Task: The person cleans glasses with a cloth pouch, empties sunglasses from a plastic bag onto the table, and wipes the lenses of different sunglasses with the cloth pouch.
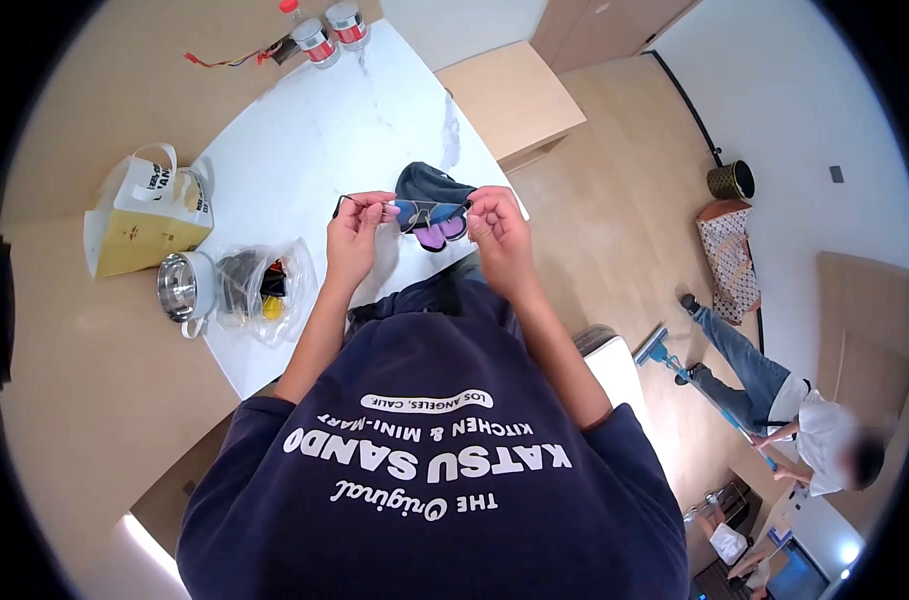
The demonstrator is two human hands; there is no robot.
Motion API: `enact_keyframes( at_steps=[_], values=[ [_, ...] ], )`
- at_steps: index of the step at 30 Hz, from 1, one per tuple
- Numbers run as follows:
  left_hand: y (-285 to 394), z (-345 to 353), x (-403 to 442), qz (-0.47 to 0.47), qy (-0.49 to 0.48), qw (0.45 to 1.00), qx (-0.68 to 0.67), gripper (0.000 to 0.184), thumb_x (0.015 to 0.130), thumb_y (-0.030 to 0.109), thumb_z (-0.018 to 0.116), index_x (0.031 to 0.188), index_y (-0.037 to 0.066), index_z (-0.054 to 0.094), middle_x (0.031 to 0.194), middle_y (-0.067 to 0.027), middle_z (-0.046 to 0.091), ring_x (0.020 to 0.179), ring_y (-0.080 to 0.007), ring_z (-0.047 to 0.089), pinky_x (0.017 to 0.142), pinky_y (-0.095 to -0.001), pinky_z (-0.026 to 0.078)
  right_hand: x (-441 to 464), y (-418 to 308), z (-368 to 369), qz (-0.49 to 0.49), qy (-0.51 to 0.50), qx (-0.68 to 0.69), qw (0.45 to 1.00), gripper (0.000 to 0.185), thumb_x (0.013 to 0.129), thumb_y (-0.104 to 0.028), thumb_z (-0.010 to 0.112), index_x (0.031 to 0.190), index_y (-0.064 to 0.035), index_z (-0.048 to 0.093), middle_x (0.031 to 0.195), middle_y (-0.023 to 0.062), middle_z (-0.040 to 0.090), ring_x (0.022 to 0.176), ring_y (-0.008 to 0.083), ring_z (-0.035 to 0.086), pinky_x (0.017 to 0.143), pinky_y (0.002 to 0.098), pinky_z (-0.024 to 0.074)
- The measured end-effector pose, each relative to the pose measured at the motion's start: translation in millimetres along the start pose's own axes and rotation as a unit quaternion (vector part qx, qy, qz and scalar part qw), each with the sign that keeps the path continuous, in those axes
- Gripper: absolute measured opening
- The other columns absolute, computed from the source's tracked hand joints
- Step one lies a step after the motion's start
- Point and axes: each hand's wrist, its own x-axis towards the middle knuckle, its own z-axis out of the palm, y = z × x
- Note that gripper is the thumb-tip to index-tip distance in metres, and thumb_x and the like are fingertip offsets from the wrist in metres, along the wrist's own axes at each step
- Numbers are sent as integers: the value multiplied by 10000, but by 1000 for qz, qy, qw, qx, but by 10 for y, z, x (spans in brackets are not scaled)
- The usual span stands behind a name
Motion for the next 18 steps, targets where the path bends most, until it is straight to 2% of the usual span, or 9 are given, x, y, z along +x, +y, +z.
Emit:
enact_keyframes(
  at_steps=[5,6,7,8,11,12,15,16,18],
  values=[
    [-5,-166,-7,6,25,999,31,182,1023,21,487,1068,-49,649,1030,-113,718,909,-125,658,828,-264,516,54,7,51,33,-3,27,999,164,932,74,578,1073,-4,554,1186,70,502,822,75,559,728,225,488],
    [-37,-174,-1,28,62,998,13,176,1040,100,520,1055,-44,621,1079,-128,703,956,-165,669,844,-282,528,60,3,78,38,-7,8,999,186,926,79,585,1090,-4,555,1192,73,504,830,78,567,728,228,494],
    [-48,-201,15,49,89,994,30,175,1040,99,519,1051,-43,620,1080,-129,702,957,-166,668,845,-284,528,73,8,98,41,-12,-11,999,209,920,83,592,1107,-3,555,1198,76,506,837,82,576,729,231,501],
    [-44,-244,40,72,116,989,47,173,1041,98,518,1046,-41,620,1082,-131,701,959,-168,668,846,-286,528,79,45,107,76,-10,-44,996,314,875,59,655,1166,4,553,1219,107,514,844,118,609,722,253,519],
    [69,-372,131,127,170,974,85,167,1043,94,508,1024,-34,613,1090,-142,693,993,-185,663,869,-300,526,145,-65,230,90,-37,-261,960,420,817,20,712,1204,15,550,1227,156,514,892,194,628,773,306,537],
    [169,-401,161,138,181,969,95,166,1044,93,505,1020,-33,609,1093,-145,691,1003,-189,662,877,-304,525,191,-21,240,32,-71,-323,943,571,766,-43,753,1287,16,528,1284,216,496,1030,333,595,866,399,530],
    [313,-474,206,179,205,956,107,140,1035,42,478,1012,-28,597,1097,-154,696,1036,-195,662,908,-301,521,268,36,374,-85,-84,-502,857,652,757,-83,753,1350,12,500,1360,258,461,1160,449,501,960,468,485],
    [343,-505,218,194,211,952,108,135,1030,17,466,1011,-26,593,1099,-158,699,1048,-196,663,920,-297,519,315,-12,460,-64,-100,-495,860,739,752,-142,777,1416,-33,472,1456,276,393,1250,512,426,1023,510,428],
    [408,-571,212,198,214,944,153,145,1014,-49,419,1015,-14,559,1144,-182,696,1097,-214,654,939,-298,520,385,65,596,-106,-108,-523,839,748,757,-174,786,1430,-73,476,1496,269,356,1293,506,402,1050,518,399]
  ],
)
